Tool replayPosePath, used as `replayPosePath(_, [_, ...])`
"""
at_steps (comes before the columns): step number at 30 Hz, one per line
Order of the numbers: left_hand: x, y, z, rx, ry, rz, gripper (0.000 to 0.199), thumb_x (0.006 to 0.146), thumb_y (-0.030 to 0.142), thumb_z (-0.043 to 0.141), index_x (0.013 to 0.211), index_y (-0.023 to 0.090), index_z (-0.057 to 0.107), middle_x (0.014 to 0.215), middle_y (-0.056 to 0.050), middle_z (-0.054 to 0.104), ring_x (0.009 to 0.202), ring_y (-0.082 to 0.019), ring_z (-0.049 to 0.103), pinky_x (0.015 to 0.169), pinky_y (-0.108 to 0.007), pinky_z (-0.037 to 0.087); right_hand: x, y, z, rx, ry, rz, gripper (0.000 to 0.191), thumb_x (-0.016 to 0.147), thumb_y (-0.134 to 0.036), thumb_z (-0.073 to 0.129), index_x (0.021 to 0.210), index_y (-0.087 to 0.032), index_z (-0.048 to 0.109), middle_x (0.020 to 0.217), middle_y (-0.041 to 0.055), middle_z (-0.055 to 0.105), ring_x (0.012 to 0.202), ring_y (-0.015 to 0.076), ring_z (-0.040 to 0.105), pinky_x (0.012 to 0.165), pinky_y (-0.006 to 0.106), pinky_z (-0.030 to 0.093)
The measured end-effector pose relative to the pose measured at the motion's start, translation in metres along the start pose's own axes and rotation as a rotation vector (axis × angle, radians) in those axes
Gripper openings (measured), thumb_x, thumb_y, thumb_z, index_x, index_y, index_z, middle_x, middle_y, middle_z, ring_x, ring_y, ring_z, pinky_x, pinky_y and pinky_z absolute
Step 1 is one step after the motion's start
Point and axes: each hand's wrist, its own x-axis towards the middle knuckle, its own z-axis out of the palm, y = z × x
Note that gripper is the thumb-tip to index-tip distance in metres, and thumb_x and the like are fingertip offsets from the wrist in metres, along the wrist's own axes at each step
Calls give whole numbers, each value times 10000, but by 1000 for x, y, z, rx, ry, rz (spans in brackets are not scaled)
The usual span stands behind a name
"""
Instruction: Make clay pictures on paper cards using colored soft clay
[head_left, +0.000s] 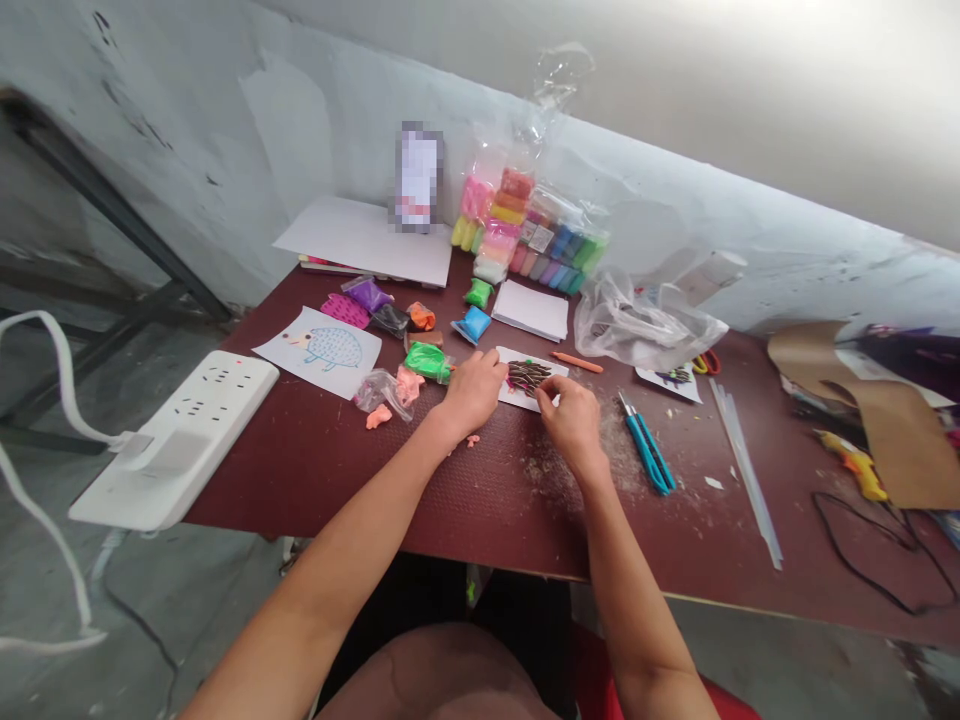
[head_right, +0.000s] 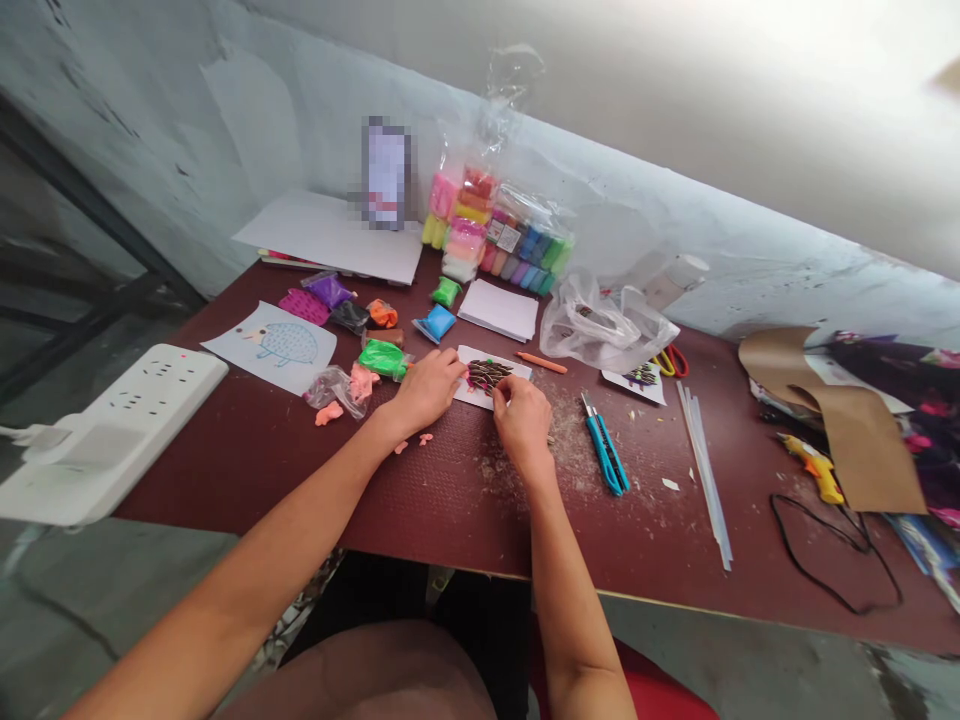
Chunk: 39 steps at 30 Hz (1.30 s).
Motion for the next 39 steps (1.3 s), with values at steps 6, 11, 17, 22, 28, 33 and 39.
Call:
replayPosePath(6, [0, -1, 1, 6, 5, -1, 389, 1064, 111, 379, 1250, 143, 720, 1312, -151, 651, 1210, -272, 605, 935, -353, 522, 1, -5, -1, -62, -30, 36, 202, 980, -272, 604, 1005, -226, 800, 1040, 82, 818, 977, 239, 725, 799, 293, 453])
replayPosePath(11, [1, -1, 2, -3, 14, 1, 387, 1062, 112, 383, 1242, 147, 724, 1305, -150, 655, 1201, -273, 603, 938, -355, 518, 4, -6, -1, -98, -47, 17, 214, 978, -271, 604, 1021, -240, 811, 1050, 83, 818, 997, 236, 723, 813, 290, 468])
replayPosePath(17, [1, 0, 1, 1, 5, 1, 393, 1062, 104, 379, 1253, 141, 722, 1322, -144, 656, 1203, -275, 604, 943, -361, 518, 8, -10, -4, -159, -81, -7, 225, 989, -250, 590, 1027, -224, 810, 1076, 95, 818, 1035, 243, 724, 820, 290, 469])
replayPosePath(22, [0, 0, 0, -1, 7, 5, 386, 1053, 93, 393, 1247, 146, 722, 1322, -142, 661, 1201, -275, 601, 949, -366, 518, 9, -15, -7, -176, -96, -6, 235, 1001, -244, 582, 1029, -218, 814, 1101, 102, 816, 1065, 250, 724, 837, 300, 473])
replayPosePath(28, [1, 0, 1, 1, 8, 1, 382, 1054, 97, 395, 1242, 144, 724, 1320, -144, 657, 1194, -274, 604, 943, -360, 521, 11, -12, -4, -131, -84, 20, 194, 977, -259, 631, 1018, -228, 819, 1072, 97, 817, 1004, 246, 726, 828, 307, 472])
replayPosePath(33, [0, 1, -1, -1, -4, -4, 390, 1063, 101, 385, 1251, 144, 723, 1330, -148, 656, 1212, -275, 604, 946, -361, 529, 9, 2, -6, -29, -36, 40, 126, 936, -273, 707, 972, -204, 807, 981, 82, 815, 919, 233, 726, 780, 296, 446])
replayPosePath(39, [0, 1, -2, 11, -8, 1, 399, 1062, 96, 373, 1251, 131, 722, 1315, -151, 659, 1209, -277, 605, 977, -379, 525, 2, 11, -9, -58, -24, 3, 180, 964, -269, 662, 1012, -194, 819, 1021, 96, 810, 934, 234, 726, 797, 305, 461])
